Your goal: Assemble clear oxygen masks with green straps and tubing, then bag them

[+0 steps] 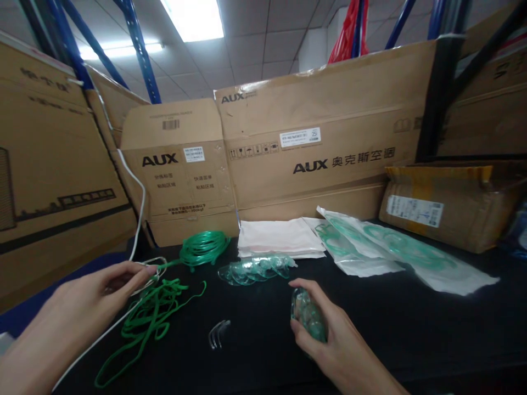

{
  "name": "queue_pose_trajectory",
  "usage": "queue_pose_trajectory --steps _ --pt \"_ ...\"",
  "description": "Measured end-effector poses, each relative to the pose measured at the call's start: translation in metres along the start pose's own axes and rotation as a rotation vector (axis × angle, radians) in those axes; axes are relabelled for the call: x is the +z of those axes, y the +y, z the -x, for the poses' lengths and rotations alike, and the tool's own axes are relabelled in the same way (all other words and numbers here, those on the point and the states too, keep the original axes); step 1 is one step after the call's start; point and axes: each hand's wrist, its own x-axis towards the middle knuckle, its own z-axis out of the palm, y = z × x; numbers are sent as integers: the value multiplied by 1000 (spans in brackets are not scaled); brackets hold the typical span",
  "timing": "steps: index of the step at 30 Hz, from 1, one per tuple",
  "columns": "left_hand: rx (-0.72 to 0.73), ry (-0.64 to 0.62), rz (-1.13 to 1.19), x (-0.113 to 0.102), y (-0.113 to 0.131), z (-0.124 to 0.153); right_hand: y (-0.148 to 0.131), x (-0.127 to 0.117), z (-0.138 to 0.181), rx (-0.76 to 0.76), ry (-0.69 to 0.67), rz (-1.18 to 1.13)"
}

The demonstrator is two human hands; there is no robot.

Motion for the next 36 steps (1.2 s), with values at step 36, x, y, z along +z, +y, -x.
queue_pose_trajectory --steps 36 --pt "690 -487 443 57 148 26 -23 -8 9 -123 -140 -406"
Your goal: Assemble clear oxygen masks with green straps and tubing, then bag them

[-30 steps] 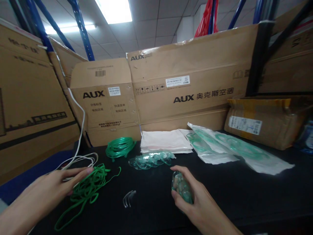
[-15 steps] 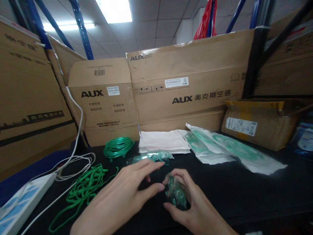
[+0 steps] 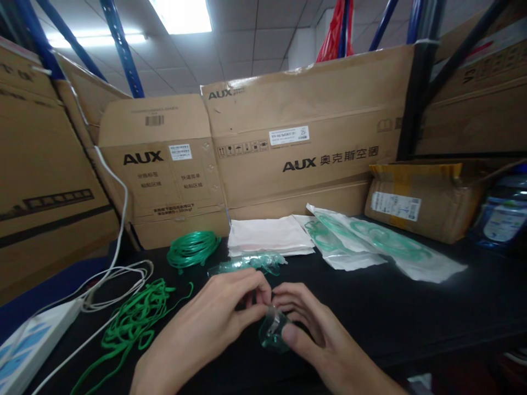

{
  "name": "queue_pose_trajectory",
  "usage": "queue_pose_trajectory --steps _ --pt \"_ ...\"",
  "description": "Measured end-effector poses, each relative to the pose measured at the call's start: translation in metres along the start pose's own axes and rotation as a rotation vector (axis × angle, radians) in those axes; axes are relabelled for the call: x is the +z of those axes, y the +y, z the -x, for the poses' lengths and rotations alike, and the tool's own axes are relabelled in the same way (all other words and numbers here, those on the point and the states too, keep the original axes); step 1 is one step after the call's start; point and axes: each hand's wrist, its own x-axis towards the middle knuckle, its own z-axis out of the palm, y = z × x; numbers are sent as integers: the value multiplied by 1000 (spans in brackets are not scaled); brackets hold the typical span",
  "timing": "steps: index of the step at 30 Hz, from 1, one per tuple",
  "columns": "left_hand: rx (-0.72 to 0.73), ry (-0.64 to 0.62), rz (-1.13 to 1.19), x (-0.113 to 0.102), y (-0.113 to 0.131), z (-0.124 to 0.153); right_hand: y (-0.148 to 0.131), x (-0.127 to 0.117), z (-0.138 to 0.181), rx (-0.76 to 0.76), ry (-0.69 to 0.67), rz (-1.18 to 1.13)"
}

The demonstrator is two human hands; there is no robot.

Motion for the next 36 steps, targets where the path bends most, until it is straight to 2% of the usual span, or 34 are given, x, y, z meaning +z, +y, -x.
queue_pose_trajectory --steps 5,8,11,17,23,28,32,36 --pt "42 63 -3 -7 -3 3 -11 -2 -3 54 -66 5" --pt "6 85 14 -6 -5 2 -11 -3 -5 64 -74 20" --pt "-64 119 7 -5 -5 2 -8 -3 -5 54 -25 35" --pt "-157 27 -14 -3 -2 7 1 1 -5 23 52 45" --pt "-238 179 117 26 5 9 3 2 -6 -26 77 113" --pt "-337 232 381 54 -12 16 12 1 -7 -14 80 130" --pt "-356 223 518 60 -25 24 17 2 -6 -26 130 264" --pt "-345 206 643 60 -27 28 11 2 -7 8 99 252"
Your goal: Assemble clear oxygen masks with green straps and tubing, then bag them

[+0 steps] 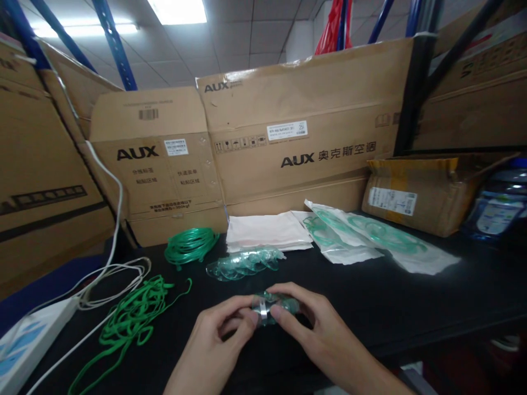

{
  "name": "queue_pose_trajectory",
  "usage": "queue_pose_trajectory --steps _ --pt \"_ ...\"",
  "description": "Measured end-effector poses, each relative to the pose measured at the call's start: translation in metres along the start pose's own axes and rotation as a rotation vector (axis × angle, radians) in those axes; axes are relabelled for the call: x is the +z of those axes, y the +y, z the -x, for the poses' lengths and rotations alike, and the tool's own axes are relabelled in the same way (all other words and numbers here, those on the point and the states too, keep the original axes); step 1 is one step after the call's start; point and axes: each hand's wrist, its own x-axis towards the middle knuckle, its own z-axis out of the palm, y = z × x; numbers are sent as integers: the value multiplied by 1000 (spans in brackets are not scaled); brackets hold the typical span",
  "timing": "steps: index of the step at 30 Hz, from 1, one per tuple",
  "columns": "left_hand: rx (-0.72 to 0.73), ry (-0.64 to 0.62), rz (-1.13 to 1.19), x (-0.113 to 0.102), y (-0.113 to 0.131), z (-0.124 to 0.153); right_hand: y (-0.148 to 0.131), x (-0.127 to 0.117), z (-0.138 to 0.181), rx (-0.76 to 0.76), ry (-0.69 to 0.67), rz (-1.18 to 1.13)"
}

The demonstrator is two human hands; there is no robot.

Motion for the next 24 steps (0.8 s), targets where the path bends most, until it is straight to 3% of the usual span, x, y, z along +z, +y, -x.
queue_pose_trajectory --steps 9,17,20,24 --pt "12 11 86 11 4 -5 -7 -11 -3 24 -119 -132" --pt "11 20 65 17 2 -11 -4 -4 -2 -2 53 -34" --pt "16 86 66 21 6 -14 -2 -3 -3 -6 144 -13" --pt "108 186 -120 26 12 -17 4 -3 -4 -27 239 10"
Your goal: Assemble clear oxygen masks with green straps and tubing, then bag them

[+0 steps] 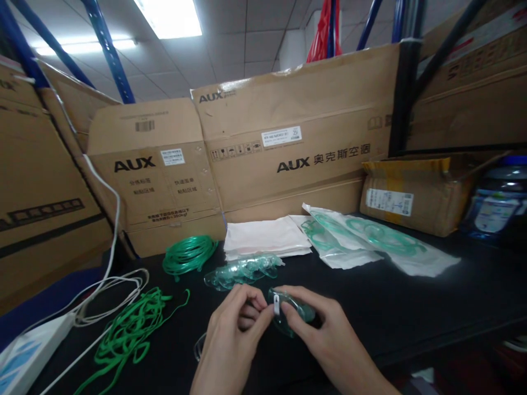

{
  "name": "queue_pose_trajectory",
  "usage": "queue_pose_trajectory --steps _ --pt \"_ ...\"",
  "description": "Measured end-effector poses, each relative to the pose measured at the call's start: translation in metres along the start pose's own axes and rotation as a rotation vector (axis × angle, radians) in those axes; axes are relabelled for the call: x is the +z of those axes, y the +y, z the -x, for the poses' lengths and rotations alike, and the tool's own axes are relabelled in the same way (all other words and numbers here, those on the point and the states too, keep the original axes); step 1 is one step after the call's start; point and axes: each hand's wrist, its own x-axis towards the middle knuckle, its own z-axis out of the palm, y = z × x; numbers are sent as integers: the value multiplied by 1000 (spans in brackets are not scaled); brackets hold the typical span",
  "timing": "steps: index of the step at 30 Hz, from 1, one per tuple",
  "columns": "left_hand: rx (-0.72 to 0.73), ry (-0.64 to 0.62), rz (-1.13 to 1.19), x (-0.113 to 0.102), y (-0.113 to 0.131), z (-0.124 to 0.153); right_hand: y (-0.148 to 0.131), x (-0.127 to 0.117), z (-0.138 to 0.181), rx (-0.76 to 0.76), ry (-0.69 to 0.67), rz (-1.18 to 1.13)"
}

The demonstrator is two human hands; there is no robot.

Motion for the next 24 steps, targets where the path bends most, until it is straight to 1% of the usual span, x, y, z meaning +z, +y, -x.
queue_pose_trajectory --steps 3,6,8,10,13,15,21,24 --pt "82 -19 -94 -1 2 2 2 0 1 -8 19 7" --pt "112 -54 -142 -3 2 5 2 0 2 9 28 28" --pt "96 -83 -127 -4 1 6 3 0 2 23 31 37" --pt "44 -106 -81 -4 1 6 2 1 3 26 20 36" --pt "-56 -127 -28 -4 4 6 0 1 4 -6 -2 17" --pt "-89 -138 -19 -3 6 6 -2 0 5 -31 -4 17" --pt "-91 -154 -34 -1 8 8 -4 -1 5 -47 -3 41" --pt "-60 -158 -63 0 9 9 -3 -2 5 -75 11 48"
